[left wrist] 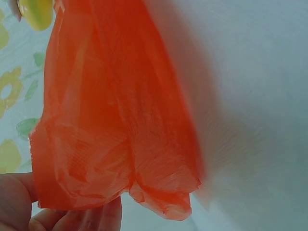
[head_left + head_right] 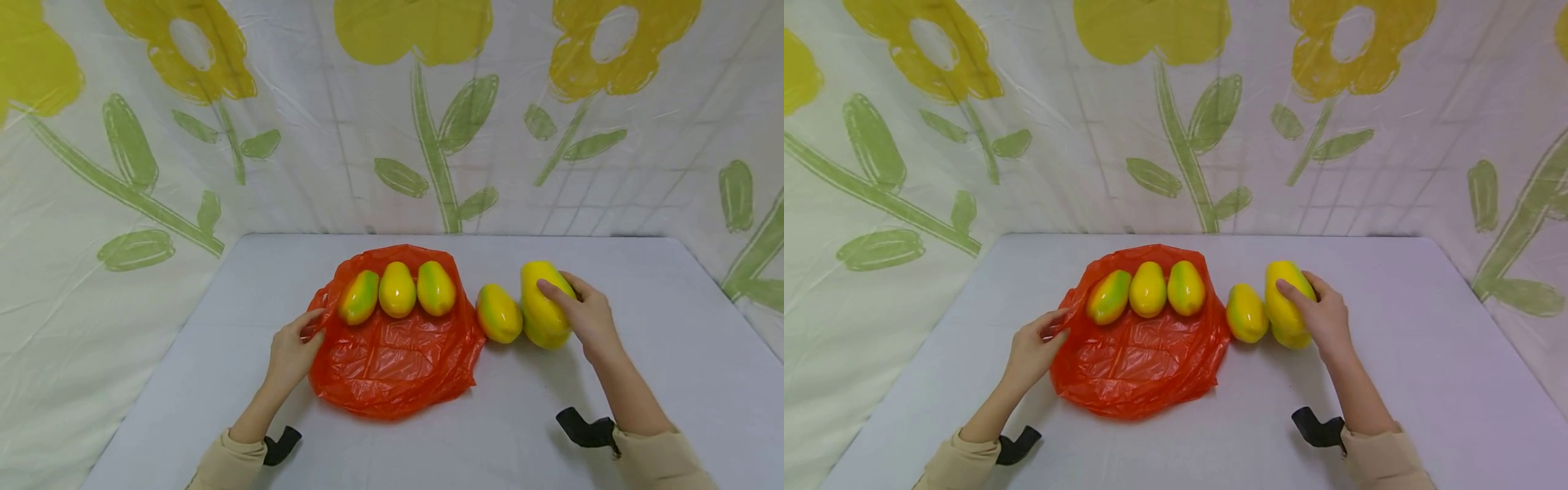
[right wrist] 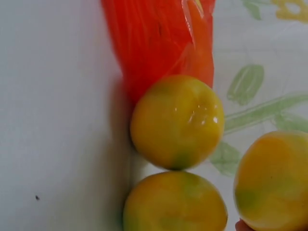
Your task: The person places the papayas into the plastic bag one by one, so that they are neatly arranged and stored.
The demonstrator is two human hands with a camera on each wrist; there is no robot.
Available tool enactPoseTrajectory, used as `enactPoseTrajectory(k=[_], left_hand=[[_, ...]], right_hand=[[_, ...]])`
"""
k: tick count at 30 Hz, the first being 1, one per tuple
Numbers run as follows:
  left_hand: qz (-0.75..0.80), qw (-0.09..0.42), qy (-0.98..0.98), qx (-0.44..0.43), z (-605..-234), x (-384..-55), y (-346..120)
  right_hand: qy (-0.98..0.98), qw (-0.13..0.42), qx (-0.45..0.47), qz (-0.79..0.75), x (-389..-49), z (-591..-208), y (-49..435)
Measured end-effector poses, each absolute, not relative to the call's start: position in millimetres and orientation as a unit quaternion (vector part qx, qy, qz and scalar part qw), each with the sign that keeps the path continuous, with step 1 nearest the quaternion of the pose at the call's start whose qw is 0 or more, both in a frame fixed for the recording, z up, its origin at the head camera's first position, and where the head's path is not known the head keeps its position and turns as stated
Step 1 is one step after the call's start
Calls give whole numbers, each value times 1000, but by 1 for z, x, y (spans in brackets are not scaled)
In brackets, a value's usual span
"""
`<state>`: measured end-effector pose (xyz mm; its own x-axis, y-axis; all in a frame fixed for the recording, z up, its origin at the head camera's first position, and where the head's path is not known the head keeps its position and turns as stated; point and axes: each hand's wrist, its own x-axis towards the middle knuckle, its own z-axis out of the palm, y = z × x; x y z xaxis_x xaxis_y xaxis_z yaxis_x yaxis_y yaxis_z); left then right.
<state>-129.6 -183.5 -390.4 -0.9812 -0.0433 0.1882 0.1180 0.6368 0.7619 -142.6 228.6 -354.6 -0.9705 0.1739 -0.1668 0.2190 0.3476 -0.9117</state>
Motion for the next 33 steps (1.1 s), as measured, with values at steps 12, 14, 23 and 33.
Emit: enactPoseTrajectory(k=[12,14,23,33], left_hand=[[-426,88,-901,-16,-393,-131,-184],[-426,87,-900,-15,-393,-131,-185],[-431,86,-898,-12,-393,-131,-185],[-431,102,-896,-16,-392,-132,-186]], right_hand=[[826,34,107,-552,-139,-356,207],[829,36,106,-548,-140,-356,203],[832,43,98,-544,-139,-354,189],[845,60,92,-524,-136,-353,173]])
